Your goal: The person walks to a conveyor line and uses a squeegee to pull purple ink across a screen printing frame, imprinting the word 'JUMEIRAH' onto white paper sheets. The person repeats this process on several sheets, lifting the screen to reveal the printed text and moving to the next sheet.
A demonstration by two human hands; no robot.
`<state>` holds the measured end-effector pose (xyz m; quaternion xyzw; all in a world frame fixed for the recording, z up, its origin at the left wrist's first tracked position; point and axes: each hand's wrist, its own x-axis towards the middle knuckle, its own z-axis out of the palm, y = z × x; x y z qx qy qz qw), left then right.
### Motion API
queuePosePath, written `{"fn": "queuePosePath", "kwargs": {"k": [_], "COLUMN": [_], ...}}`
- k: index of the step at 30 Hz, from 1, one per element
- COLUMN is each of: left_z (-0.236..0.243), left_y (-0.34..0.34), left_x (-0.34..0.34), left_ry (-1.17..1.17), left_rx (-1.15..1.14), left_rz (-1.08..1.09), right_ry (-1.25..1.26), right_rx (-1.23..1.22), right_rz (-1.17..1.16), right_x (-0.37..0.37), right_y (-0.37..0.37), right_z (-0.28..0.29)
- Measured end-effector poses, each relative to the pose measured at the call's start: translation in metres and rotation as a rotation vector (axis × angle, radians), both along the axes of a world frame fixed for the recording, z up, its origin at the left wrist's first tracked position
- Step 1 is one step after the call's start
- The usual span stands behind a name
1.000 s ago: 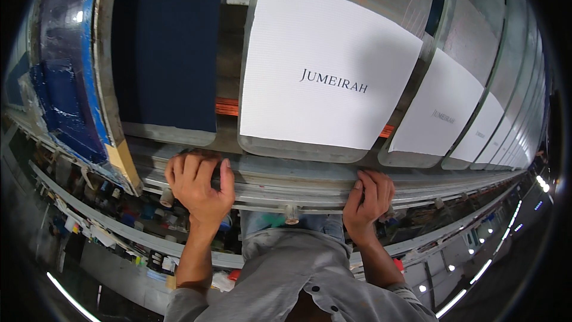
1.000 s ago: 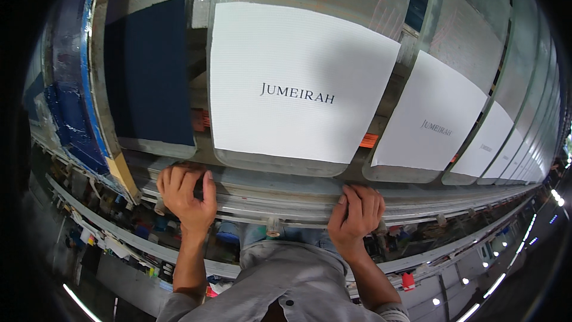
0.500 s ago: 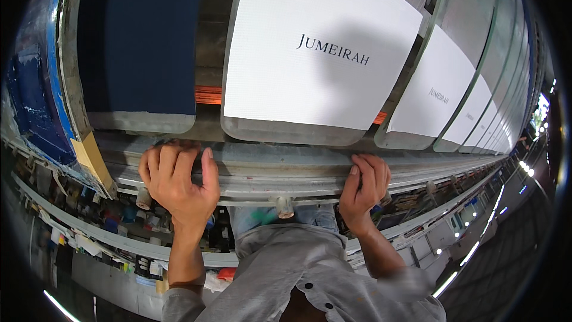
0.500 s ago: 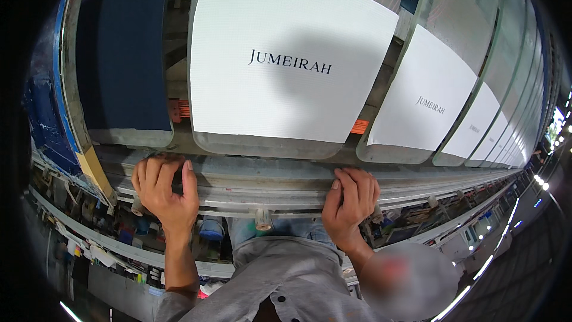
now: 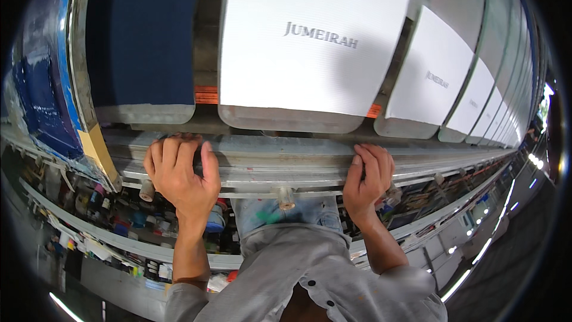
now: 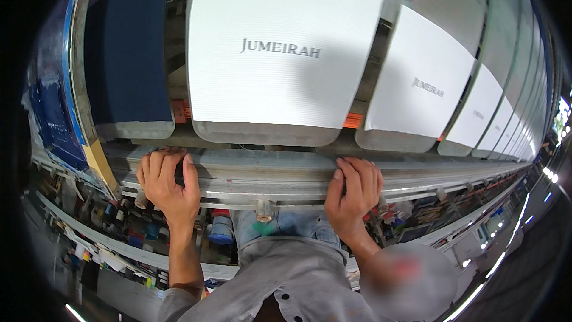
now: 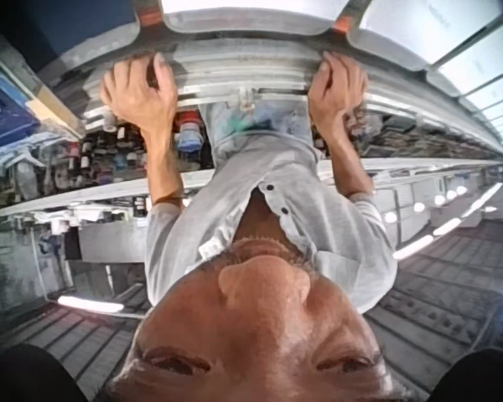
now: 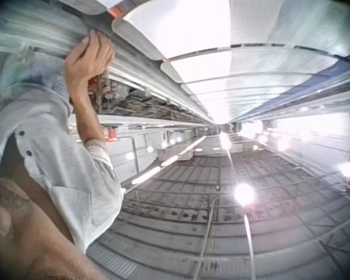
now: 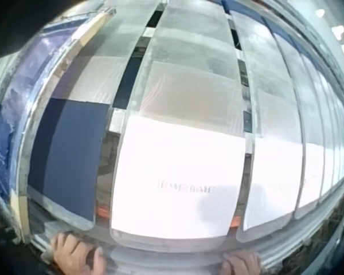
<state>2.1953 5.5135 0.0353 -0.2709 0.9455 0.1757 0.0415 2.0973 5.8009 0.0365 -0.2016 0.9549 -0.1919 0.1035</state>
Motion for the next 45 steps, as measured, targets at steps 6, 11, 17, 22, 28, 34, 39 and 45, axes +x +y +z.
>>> {"fn": "queuePosePath", "kwargs": {"k": [6,11,17,22,28,34,39,45], "left_z": [0.002,-0.003,-0.008,-0.01,-0.007,-0.004,-0.003,-0.002], "left_y": [0.0,-0.009,-0.024,-0.03,-0.032,-0.038,-0.043,-0.041], "left_x": [0.001,0.007,0.012,0.02,0.011,0.012,0.008,0.006], "left_ry": [-0.044,0.01,-0.048,-0.145,-0.21,-0.35,-0.401,-0.406], "left_rx": [0.006,-0.043,-0.065,-0.089,0.057,-0.016,0.009,-0.034], "left_rz": [-0.021,-0.133,-0.226,-0.207,-0.19,-0.29,-0.349,-0.394], "right_ry": [0.002,0.015,-0.005,0.142,0.274,0.244,0.211,0.158], "right_rx": [-0.041,-0.094,-0.22,-0.493,-0.729,-0.759,-0.779,-0.764], "right_rz": [-0.051,-0.178,-0.317,-0.401,-0.481,-0.494,-0.5,-0.487], "right_x": [-0.012,-0.004,0.001,0.009,0.016,0.018,0.017,0.015], "right_y": [-0.008,-0.012,-0.012,-0.006,-0.004,-0.002,-0.003,-0.001], "right_z": [0.002,0.002,0.003,-0.005,-0.012,-0.013,-0.012,-0.01]}}
